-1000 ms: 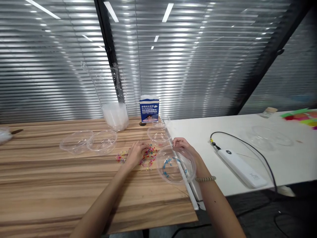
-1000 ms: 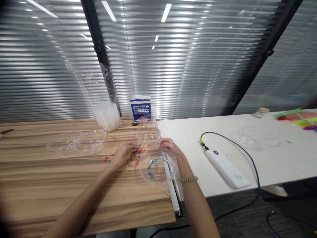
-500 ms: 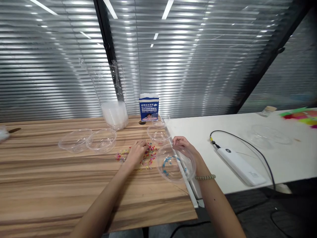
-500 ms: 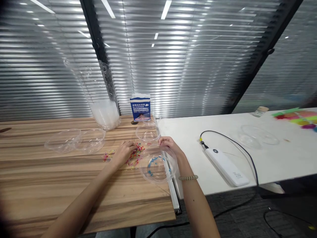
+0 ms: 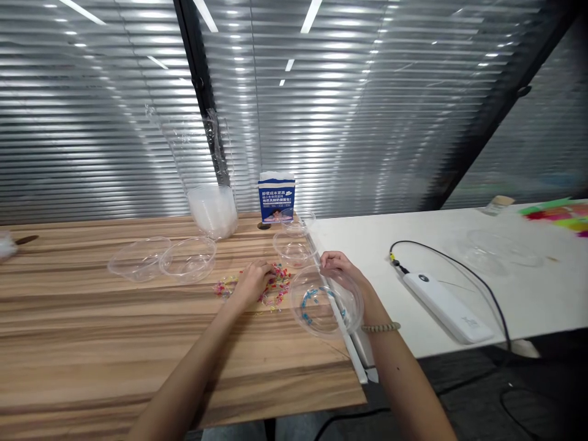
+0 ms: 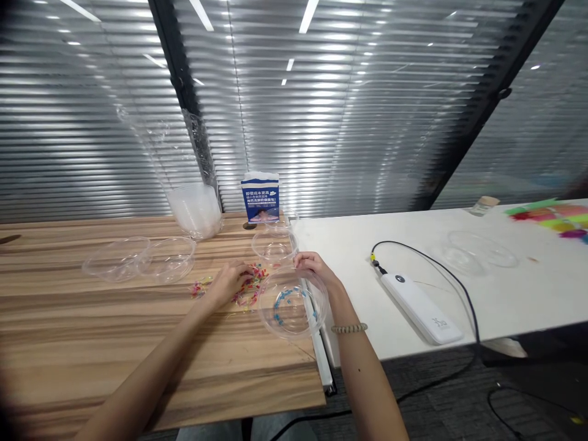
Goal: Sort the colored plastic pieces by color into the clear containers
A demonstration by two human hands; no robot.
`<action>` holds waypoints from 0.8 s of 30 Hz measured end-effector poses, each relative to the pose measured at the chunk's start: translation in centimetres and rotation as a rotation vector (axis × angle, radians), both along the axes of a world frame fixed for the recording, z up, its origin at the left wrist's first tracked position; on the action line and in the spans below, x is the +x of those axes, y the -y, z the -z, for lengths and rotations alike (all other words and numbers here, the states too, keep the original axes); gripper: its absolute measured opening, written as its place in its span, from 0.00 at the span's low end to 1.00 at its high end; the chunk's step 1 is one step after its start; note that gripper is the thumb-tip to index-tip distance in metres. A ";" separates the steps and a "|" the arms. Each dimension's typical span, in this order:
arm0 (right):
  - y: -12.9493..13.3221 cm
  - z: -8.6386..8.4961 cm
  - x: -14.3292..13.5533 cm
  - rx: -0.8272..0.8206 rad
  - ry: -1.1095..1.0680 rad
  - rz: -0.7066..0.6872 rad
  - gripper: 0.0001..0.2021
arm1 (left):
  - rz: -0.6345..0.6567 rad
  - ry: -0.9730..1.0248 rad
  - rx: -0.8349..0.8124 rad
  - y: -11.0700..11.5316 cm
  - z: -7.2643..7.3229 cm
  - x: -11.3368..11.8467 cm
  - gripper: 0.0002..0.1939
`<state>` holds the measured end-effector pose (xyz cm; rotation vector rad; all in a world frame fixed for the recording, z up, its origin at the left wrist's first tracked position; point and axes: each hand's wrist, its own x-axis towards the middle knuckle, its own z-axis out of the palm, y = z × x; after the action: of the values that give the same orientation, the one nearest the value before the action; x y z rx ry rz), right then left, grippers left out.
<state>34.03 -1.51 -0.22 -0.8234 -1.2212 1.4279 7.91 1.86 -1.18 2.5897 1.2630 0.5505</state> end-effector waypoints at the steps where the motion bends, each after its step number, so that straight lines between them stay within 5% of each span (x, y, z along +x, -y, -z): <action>1: 0.0 0.0 0.0 0.003 0.004 0.003 0.02 | -0.013 0.049 -0.029 0.0 0.0 0.0 0.10; 8: 0.0 0.0 0.0 -0.012 0.030 0.014 0.01 | -0.129 0.380 -0.215 -0.1 -0.1 -0.1 0.07; 19: 0.2 -0.1 0.0 0.010 0.049 0.030 0.02 | -0.105 0.964 -0.719 0.0 -0.2 -0.6 0.22; 24: 0.2 -0.1 -0.2 -0.010 0.017 0.029 0.01 | -0.139 1.069 -0.845 -0.3 0.3 -1.0 0.15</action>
<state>33.88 -1.66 -0.17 -0.8583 -1.2110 1.4077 6.94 2.16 -1.44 1.1942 0.9407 0.9597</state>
